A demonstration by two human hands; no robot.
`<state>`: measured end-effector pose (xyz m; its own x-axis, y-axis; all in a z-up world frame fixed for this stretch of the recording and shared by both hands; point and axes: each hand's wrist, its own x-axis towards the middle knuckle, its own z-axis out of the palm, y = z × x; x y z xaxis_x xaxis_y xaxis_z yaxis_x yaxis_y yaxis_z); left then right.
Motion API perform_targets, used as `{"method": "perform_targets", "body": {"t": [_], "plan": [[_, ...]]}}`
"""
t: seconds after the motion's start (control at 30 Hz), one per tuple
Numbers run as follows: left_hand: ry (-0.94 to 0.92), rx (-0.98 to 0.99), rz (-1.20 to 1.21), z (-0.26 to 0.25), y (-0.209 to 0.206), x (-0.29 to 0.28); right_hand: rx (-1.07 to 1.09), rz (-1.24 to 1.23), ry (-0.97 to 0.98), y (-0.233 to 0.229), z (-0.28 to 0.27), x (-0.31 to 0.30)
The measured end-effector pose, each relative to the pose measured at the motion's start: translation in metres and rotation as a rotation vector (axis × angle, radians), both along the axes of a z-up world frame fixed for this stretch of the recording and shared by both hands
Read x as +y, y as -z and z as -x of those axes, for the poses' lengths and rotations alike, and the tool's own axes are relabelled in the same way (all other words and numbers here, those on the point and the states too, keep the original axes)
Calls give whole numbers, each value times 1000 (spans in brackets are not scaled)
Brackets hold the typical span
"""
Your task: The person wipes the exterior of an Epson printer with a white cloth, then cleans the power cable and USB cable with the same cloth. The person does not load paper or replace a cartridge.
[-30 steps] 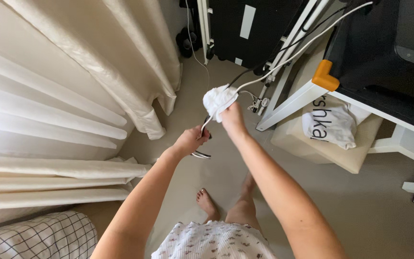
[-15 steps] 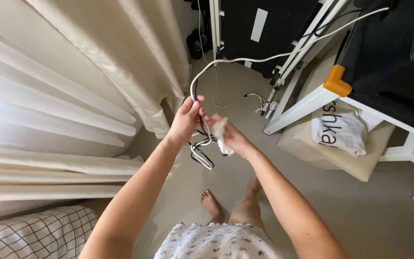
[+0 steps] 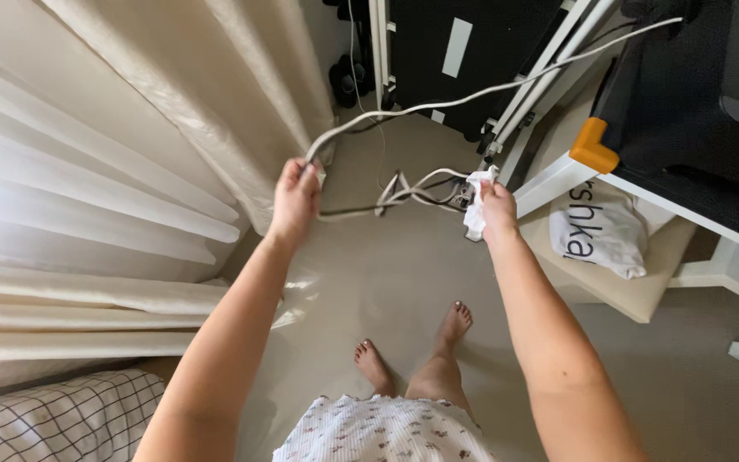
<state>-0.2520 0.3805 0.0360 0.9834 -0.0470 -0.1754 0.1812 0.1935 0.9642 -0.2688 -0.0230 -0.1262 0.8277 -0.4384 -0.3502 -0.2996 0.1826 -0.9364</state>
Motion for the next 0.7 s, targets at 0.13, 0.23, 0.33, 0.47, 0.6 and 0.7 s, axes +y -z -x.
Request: {"method": "perform_targets", "body": {"t": [0.13,0.23,0.33,0.47,0.6,0.7], "plan": [[-72,-129,106,-14,-13,4,65,947,-562,-27,15,-17],[-67,-346,-301,-12,-24,5,95,1116,-514,-50,16,-21],[-72,-540,-728,2,-23,-10,153,836,-402,-51,9,-13],[-98,-762,-859,18,-17,-26,208,-413,-322,-38,-13,18],[186,-415,-900,30,-2,-24,301,-931,-527,-32,-5,38],[366,27,-682,23,4,-14,331,-1113,-580,-35,-2,40]]}}
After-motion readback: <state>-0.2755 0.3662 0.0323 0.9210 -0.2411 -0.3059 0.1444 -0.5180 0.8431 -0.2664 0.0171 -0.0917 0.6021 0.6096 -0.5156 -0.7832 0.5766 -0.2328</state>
